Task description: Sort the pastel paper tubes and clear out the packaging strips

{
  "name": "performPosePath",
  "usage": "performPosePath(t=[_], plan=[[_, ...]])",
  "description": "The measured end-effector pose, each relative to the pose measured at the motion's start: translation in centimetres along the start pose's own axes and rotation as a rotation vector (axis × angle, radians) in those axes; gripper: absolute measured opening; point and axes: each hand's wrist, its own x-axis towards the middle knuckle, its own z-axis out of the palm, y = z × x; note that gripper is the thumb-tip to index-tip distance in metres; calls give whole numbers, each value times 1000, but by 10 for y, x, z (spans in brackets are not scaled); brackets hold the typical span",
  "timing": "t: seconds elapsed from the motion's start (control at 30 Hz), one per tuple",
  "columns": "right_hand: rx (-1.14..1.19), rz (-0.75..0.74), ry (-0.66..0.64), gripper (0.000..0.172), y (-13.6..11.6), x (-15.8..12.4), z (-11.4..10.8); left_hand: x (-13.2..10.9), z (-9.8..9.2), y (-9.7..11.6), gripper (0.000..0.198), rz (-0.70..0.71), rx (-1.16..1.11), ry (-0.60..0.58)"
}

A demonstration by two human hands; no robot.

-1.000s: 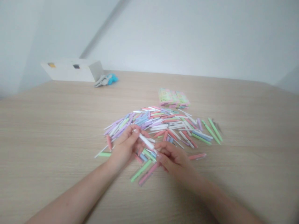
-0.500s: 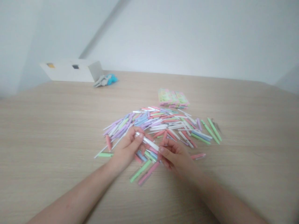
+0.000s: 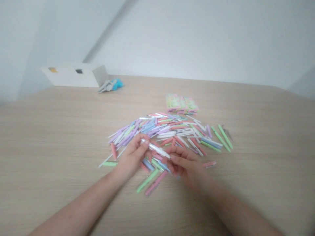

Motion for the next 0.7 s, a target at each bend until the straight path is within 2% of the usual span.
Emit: performPosePath(t=[0.7], plan=[[-49, -56, 21, 27, 7, 5, -3, 1, -5, -7, 35, -46, 38, -25]])
